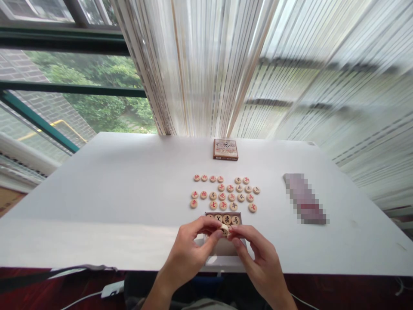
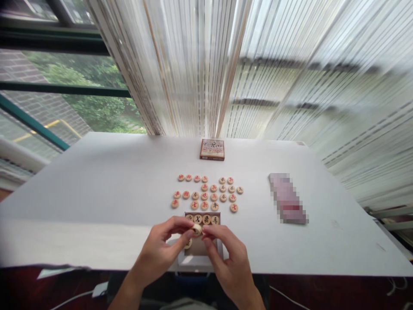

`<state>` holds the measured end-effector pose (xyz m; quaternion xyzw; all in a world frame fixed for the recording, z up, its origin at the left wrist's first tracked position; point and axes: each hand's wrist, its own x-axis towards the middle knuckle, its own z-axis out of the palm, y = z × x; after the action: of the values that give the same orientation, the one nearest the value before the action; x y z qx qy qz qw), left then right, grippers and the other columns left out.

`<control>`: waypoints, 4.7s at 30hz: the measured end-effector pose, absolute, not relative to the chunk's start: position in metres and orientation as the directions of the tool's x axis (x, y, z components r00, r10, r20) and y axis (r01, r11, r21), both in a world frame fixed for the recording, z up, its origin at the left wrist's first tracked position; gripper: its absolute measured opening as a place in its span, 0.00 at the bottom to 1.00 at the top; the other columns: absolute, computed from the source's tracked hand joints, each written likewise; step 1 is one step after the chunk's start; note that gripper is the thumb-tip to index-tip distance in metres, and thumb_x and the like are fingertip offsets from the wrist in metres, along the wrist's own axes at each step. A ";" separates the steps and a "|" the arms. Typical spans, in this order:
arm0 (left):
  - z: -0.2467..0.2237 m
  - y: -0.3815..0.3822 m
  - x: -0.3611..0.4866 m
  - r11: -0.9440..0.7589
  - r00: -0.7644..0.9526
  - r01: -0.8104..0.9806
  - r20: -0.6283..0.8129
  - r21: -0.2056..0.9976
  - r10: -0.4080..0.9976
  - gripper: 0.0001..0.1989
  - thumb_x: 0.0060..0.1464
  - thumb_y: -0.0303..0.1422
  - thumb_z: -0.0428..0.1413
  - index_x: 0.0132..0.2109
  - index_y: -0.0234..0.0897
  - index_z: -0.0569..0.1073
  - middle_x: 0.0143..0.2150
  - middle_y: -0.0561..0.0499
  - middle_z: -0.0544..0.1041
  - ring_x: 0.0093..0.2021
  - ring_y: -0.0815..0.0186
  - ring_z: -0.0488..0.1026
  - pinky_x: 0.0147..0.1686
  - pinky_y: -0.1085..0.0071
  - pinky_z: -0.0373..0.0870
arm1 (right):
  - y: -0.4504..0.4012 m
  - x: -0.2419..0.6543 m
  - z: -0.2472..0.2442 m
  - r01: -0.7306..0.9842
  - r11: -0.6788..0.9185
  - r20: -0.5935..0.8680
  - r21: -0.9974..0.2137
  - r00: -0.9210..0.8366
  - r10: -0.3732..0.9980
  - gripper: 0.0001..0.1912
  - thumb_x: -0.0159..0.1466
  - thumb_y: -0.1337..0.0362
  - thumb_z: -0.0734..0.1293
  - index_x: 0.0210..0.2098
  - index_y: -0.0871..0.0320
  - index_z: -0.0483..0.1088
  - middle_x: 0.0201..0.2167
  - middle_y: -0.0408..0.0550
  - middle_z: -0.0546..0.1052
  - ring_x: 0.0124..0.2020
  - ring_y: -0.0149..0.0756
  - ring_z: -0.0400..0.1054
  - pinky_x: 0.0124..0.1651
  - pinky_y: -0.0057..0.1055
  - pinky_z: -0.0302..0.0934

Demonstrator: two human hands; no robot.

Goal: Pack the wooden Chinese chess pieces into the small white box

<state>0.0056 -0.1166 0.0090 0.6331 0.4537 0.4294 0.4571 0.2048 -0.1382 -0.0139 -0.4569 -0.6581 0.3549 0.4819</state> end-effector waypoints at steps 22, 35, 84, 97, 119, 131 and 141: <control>0.007 -0.121 -0.025 -0.308 0.354 0.635 0.088 0.708 0.931 0.13 0.60 0.34 0.61 0.51 0.46 0.74 0.36 0.53 0.73 0.36 0.63 0.73 0.39 0.68 0.70 | -0.137 0.214 -0.017 0.218 0.285 0.286 -0.933 -0.027 0.958 0.10 0.71 0.65 0.65 0.48 0.50 0.76 0.47 0.53 0.74 0.46 0.41 0.74 0.47 0.37 0.74; 0.007 -0.124 -0.013 -0.287 0.360 0.681 0.034 0.674 0.932 0.07 0.56 0.32 0.63 0.43 0.45 0.77 0.39 0.51 0.72 0.38 0.62 0.73 0.42 0.68 0.71 | -0.136 0.202 -0.015 0.208 0.151 0.135 -0.966 -0.086 0.987 0.09 0.68 0.62 0.70 0.48 0.53 0.73 0.43 0.49 0.79 0.41 0.38 0.78 0.45 0.30 0.76; -0.017 -0.118 -0.020 -0.352 0.357 0.564 0.163 0.747 0.920 0.07 0.64 0.30 0.56 0.47 0.45 0.75 0.40 0.53 0.74 0.36 0.67 0.73 0.37 0.71 0.68 | -0.134 0.198 -0.003 0.230 0.105 0.082 -0.968 -0.109 0.991 0.10 0.72 0.61 0.63 0.50 0.48 0.75 0.44 0.48 0.69 0.39 0.34 0.75 0.43 0.30 0.74; -0.021 -0.120 -0.019 -0.364 0.356 0.585 0.173 0.725 0.918 0.06 0.65 0.31 0.54 0.46 0.44 0.75 0.40 0.52 0.75 0.37 0.65 0.74 0.37 0.70 0.68 | -0.137 0.189 0.002 0.435 0.104 -0.003 -0.894 -0.238 0.971 0.11 0.73 0.62 0.60 0.48 0.52 0.73 0.42 0.48 0.75 0.37 0.34 0.74 0.40 0.28 0.70; -0.020 -0.120 -0.018 -0.368 0.349 0.599 0.182 0.711 0.919 0.06 0.65 0.31 0.54 0.45 0.42 0.76 0.40 0.51 0.76 0.38 0.64 0.74 0.40 0.68 0.70 | -0.138 0.186 -0.012 0.703 0.177 0.061 -0.689 -0.187 0.980 0.07 0.69 0.68 0.65 0.34 0.54 0.70 0.30 0.42 0.77 0.29 0.34 0.72 0.33 0.26 0.65; -0.021 -0.121 -0.019 -0.372 0.357 0.598 0.179 0.710 0.917 0.06 0.66 0.32 0.53 0.45 0.42 0.75 0.39 0.50 0.75 0.37 0.64 0.73 0.41 0.68 0.70 | -0.140 0.182 -0.004 0.706 0.231 0.058 -0.670 -0.261 0.964 0.04 0.69 0.66 0.67 0.35 0.54 0.71 0.33 0.44 0.75 0.29 0.33 0.72 0.33 0.27 0.67; -0.018 -0.122 -0.019 -0.411 0.378 0.636 0.200 0.653 0.904 0.11 0.67 0.34 0.53 0.53 0.49 0.76 0.39 0.51 0.75 0.37 0.63 0.74 0.40 0.67 0.70 | -0.140 0.200 -0.003 0.739 0.253 0.166 -0.625 -0.191 0.967 0.06 0.71 0.64 0.63 0.43 0.53 0.72 0.37 0.47 0.78 0.29 0.35 0.74 0.35 0.29 0.71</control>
<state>-0.0186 -0.1217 -0.0181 0.7937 0.4851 0.2747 0.2435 0.1998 -0.1401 -0.0025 -0.5743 -0.7427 0.2091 0.2737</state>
